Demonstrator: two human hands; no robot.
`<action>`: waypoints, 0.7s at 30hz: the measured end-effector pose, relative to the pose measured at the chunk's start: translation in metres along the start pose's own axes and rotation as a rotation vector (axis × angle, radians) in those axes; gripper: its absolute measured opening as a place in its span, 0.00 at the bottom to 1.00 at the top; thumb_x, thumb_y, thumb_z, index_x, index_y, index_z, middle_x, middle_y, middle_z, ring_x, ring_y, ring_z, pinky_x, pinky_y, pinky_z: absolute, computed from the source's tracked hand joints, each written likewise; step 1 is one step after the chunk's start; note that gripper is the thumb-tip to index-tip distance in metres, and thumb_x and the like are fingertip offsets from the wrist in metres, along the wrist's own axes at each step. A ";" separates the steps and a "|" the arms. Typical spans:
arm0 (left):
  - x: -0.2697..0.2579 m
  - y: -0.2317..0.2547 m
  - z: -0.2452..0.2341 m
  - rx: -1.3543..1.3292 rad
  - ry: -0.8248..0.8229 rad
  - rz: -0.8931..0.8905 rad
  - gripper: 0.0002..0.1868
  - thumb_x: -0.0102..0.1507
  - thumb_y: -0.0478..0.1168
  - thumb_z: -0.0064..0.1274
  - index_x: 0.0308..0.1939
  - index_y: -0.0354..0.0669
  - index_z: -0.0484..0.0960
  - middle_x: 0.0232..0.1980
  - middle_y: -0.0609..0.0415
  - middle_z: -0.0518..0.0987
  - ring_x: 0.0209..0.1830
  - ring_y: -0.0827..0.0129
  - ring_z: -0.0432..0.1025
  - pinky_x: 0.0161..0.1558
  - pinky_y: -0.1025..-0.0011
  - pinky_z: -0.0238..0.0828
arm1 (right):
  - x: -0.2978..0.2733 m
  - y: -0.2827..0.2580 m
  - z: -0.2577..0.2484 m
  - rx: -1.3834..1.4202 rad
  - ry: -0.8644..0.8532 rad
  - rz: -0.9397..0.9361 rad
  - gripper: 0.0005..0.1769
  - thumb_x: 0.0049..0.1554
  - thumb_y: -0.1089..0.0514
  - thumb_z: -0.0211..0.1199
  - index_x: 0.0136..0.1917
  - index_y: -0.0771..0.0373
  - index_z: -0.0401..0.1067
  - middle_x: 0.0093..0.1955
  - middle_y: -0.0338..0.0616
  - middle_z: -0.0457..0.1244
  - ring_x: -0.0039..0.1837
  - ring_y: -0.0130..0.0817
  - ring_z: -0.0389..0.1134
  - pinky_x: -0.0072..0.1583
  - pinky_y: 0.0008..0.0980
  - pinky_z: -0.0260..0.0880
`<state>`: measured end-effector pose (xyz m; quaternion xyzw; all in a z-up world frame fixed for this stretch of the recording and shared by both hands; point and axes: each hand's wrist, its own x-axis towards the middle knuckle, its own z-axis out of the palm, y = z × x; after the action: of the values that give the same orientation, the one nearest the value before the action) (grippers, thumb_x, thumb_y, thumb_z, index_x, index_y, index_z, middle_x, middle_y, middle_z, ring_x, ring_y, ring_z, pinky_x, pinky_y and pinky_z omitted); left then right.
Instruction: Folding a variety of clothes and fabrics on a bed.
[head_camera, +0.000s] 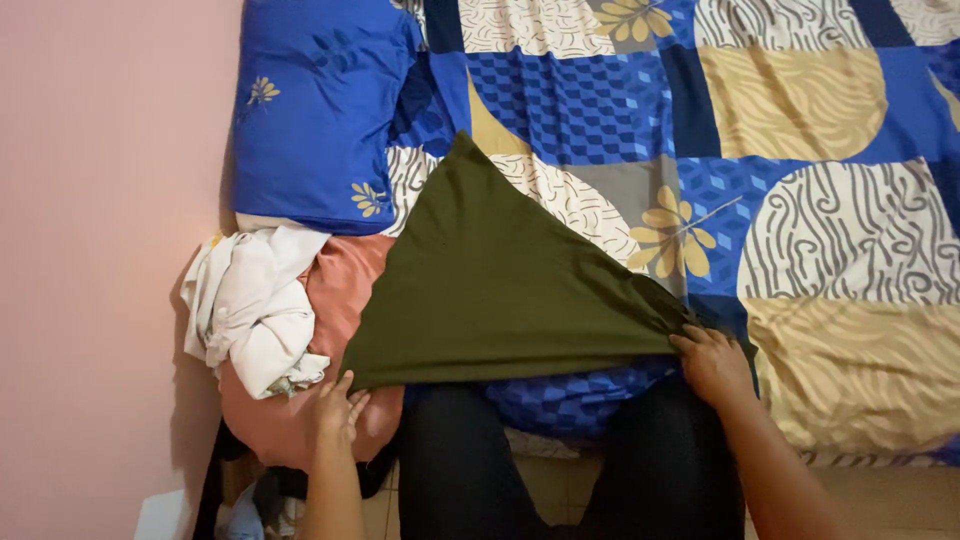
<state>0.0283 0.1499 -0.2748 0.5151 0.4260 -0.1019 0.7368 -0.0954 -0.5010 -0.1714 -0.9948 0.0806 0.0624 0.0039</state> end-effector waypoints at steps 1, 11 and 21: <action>-0.002 0.002 0.001 0.010 -0.009 0.022 0.36 0.65 0.38 0.54 0.75 0.44 0.56 0.61 0.48 0.75 0.52 0.47 0.74 0.55 0.54 0.76 | 0.000 0.004 0.002 -0.001 0.013 -0.005 0.25 0.53 0.55 0.60 0.64 0.44 0.74 0.72 0.36 0.62 0.74 0.43 0.60 0.69 0.49 0.62; 0.017 -0.011 -0.025 0.107 -0.036 0.140 0.23 0.68 0.37 0.51 0.66 0.32 0.69 0.55 0.44 0.76 0.44 0.53 0.74 0.52 0.56 0.75 | -0.023 -0.017 -0.051 0.357 0.299 -0.018 0.26 0.51 0.46 0.66 0.61 0.55 0.76 0.65 0.45 0.66 0.68 0.48 0.65 0.69 0.44 0.65; -0.006 -0.006 -0.021 0.167 -0.032 0.109 0.23 0.69 0.37 0.49 0.68 0.32 0.69 0.60 0.43 0.76 0.50 0.54 0.74 0.56 0.57 0.76 | -0.008 0.005 0.003 0.381 -0.127 0.636 0.37 0.54 0.37 0.70 0.70 0.58 0.68 0.61 0.60 0.66 0.65 0.61 0.66 0.63 0.54 0.66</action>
<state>0.0099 0.1636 -0.2762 0.5953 0.3755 -0.1052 0.7025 -0.1047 -0.5049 -0.1734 -0.8955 0.3954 0.1061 0.1745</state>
